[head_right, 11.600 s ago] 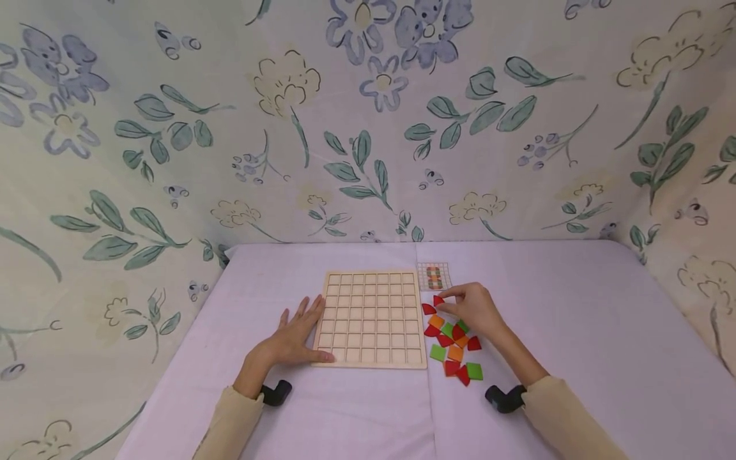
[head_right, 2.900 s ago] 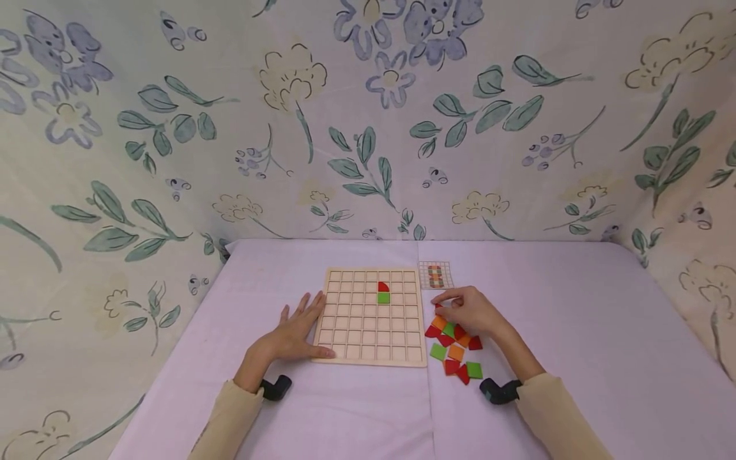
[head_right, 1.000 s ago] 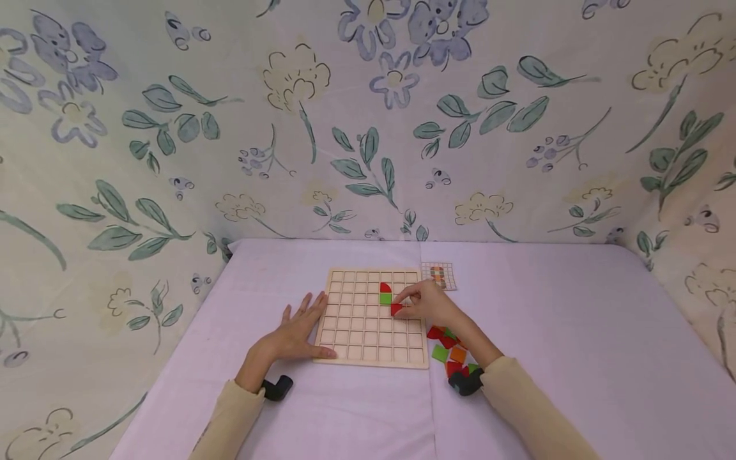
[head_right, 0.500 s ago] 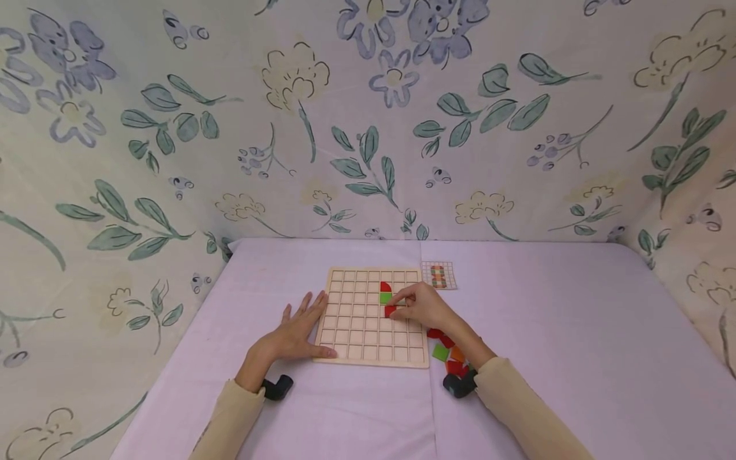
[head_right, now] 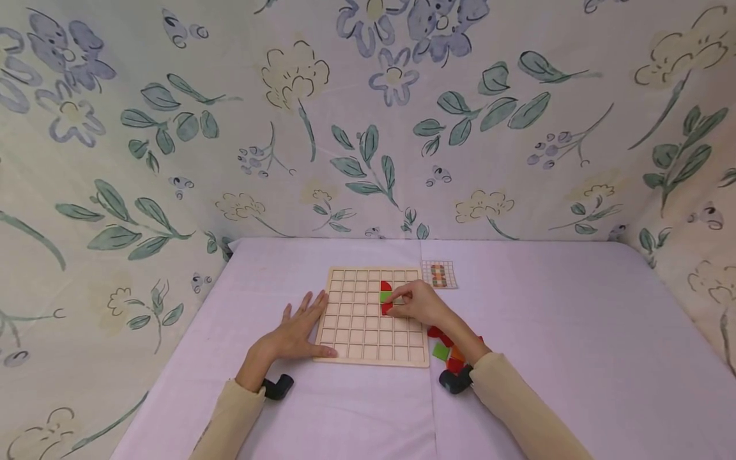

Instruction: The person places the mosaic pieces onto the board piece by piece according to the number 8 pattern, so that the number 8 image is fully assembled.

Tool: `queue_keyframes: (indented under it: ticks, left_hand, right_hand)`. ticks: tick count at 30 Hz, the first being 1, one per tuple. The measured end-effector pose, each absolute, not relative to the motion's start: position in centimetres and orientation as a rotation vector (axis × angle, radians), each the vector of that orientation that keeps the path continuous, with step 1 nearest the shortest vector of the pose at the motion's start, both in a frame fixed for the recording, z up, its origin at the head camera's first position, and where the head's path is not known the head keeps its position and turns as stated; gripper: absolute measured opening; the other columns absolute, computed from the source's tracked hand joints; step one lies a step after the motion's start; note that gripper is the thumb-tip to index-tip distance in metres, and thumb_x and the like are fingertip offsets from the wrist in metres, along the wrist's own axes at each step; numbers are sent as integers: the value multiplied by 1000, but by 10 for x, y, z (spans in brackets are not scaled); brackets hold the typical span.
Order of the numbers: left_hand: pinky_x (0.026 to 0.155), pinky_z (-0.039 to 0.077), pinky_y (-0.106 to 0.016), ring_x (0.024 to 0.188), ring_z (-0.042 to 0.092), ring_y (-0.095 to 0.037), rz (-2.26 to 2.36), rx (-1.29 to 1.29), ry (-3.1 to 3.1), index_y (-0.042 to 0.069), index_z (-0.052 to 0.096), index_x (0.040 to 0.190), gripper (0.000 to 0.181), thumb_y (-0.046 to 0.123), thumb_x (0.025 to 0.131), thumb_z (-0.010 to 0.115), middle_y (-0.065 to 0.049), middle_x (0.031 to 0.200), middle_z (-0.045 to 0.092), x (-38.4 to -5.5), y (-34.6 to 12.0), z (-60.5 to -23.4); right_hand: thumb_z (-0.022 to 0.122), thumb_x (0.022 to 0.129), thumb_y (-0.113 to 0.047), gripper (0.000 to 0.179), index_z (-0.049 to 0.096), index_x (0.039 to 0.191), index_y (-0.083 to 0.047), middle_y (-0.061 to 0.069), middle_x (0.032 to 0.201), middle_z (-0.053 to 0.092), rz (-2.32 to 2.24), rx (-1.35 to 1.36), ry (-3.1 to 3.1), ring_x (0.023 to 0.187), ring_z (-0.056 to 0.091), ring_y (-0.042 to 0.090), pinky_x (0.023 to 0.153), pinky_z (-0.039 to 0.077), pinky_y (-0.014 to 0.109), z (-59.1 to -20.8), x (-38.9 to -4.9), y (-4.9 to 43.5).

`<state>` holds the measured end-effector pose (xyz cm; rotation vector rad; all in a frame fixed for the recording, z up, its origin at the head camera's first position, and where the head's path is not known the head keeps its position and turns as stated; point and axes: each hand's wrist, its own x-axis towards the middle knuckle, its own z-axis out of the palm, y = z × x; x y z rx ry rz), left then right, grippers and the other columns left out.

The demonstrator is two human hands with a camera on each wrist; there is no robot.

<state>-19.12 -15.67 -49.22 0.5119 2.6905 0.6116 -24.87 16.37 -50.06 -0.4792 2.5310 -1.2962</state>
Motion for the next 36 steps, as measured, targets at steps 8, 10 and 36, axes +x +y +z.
queue_keyframes:
  ticks: [8,10,36]
  left_hand:
    - [127,-9,-68,163,-9,-33,618,517,2687,12,5,168,127,63,79,81,-5,176,-1,-192,-155,-491]
    - [127,-9,-68,163,-9,-33,615,515,2688,13,5,168,127,63,79,81,-4,176,-1,-192,-154,-492]
    - [127,-6,-68,163,-7,-34,611,494,2698,11,7,168,126,61,80,82,-6,177,1,-190,-155,-491]
  right_hand:
    - [89,82,-21,22,84,102,-14,-6,54,30,-1317,-467,2536,52,25,10,52,25,21,-500,-248,161]
    - [89,82,-22,23,84,102,-13,-5,54,29,-1317,-470,2534,53,25,10,52,26,22,-499,-247,162]
    - [80,91,-26,35,76,118,-4,-1,60,37,-1182,5,2759,58,41,15,50,35,25,-488,-184,271]
